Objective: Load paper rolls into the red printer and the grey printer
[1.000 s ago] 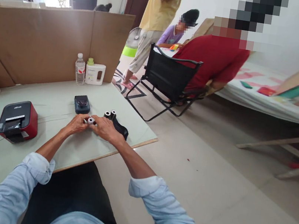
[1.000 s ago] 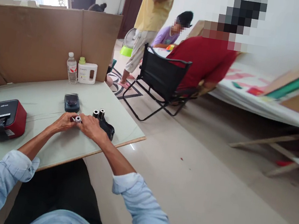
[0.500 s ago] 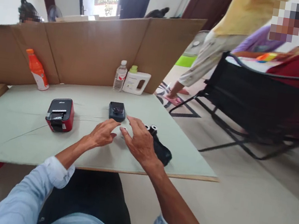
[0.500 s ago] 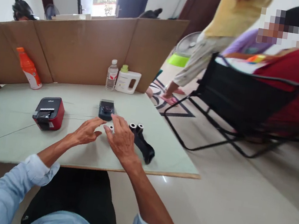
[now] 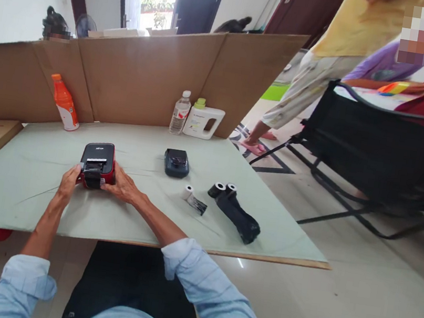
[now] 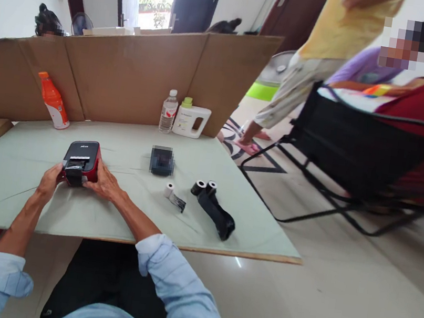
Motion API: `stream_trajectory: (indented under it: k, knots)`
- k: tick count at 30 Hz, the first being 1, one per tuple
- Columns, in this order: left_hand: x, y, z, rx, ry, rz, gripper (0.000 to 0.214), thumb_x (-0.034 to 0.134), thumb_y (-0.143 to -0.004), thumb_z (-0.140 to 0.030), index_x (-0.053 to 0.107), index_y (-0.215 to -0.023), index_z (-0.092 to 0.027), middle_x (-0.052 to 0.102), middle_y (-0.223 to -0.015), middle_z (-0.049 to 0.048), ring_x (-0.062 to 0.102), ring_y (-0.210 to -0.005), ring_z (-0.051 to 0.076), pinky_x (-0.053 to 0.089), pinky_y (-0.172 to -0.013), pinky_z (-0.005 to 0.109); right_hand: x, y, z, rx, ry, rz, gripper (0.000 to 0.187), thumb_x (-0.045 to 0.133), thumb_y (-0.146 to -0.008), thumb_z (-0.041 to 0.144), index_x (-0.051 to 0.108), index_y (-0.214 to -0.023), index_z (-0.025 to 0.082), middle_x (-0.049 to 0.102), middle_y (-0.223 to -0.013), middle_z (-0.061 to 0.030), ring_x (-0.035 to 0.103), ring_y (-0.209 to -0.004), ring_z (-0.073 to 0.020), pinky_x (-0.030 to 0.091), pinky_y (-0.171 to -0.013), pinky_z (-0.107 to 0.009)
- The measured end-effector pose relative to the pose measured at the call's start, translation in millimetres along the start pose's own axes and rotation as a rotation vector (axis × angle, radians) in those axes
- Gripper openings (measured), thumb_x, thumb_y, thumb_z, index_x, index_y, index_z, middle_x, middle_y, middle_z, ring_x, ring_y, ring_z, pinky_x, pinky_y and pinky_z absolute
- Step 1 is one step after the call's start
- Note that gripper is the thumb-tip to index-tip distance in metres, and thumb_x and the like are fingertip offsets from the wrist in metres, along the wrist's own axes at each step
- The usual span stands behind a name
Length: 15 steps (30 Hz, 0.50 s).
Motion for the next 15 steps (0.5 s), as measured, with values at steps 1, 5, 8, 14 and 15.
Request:
stream_trajectory:
  k: [1, 5, 8, 14, 15]
  knots:
    - [7.4, 3, 1, 0.023, -0.003, 0.025, 0.077, 0.074, -0.075, -0.074, 0.075, -0.122, -0.013, 0.078, -0.12, 0.0146, 0.073, -0.11, 0.031, 0.061, -0.092, 0.042, 0, -1, 2, 0.002, -0.021, -0.023, 0.093, 0.082, -0.084, 0.043, 0.036, -0.162, 0.022, 0.062, -0.151, -0.0147, 0.062, -0.133, -0.036, 0.052, -0.11, -0.05]
    - [40.8, 23, -9, 0.115, -0.049, 0.112, 0.081, 0.069, -0.08, -0.078, 0.075, -0.129, -0.015, 0.076, -0.13, 0.0138, 0.069, -0.122, 0.034, 0.056, -0.106, 0.047, -16, 20, -3, 0.029, -0.08, -0.101, 0.082, 0.079, -0.087, 0.041, 0.042, -0.159, 0.026, 0.067, -0.144, -0.0106, 0.066, -0.125, -0.0332, 0.054, -0.107, -0.048]
    - [80.5, 43, -24, 0.205, -0.037, 0.254, 0.073, 0.064, -0.088, -0.071, 0.072, -0.136, -0.016, 0.072, -0.141, 0.0131, 0.063, -0.136, 0.034, 0.047, -0.12, 0.048, -43, 52, -14, 0.04, -0.107, -0.165, 0.08, 0.077, -0.088, 0.045, 0.045, -0.158, 0.025, 0.067, -0.144, -0.0115, 0.066, -0.125, -0.0336, 0.054, -0.107, -0.049]
    - [141.8, 75, -33, 0.278, -0.064, 0.462, 0.064, 0.062, -0.095, -0.055, 0.064, -0.148, -0.019, 0.066, -0.151, 0.0103, 0.056, -0.145, 0.032, 0.04, -0.126, 0.046, -86, 103, -33, 0.043, -0.135, -0.232, 0.085, 0.077, -0.09, 0.053, 0.042, -0.161, 0.023, 0.067, -0.146, -0.0137, 0.067, -0.124, -0.0327, 0.057, -0.104, -0.047]
    - [145.3, 78, -32, 0.281, -0.069, 0.494, 0.065, 0.062, -0.095, -0.054, 0.062, -0.15, -0.019, 0.066, -0.151, 0.0103, 0.058, -0.143, 0.032, 0.043, -0.124, 0.046, -88, 107, -35, 0.037, -0.123, -0.244, 0.085, 0.077, -0.09, 0.053, 0.043, -0.162, 0.023, 0.067, -0.146, -0.0139, 0.067, -0.126, -0.0331, 0.056, -0.106, -0.047]
Point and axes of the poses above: each hand's wrist, its own y-axis away from the middle knuckle, its own x-axis out of the palm, z = x × y, the point moved 9 cm from there along -y, towards the middle knuckle
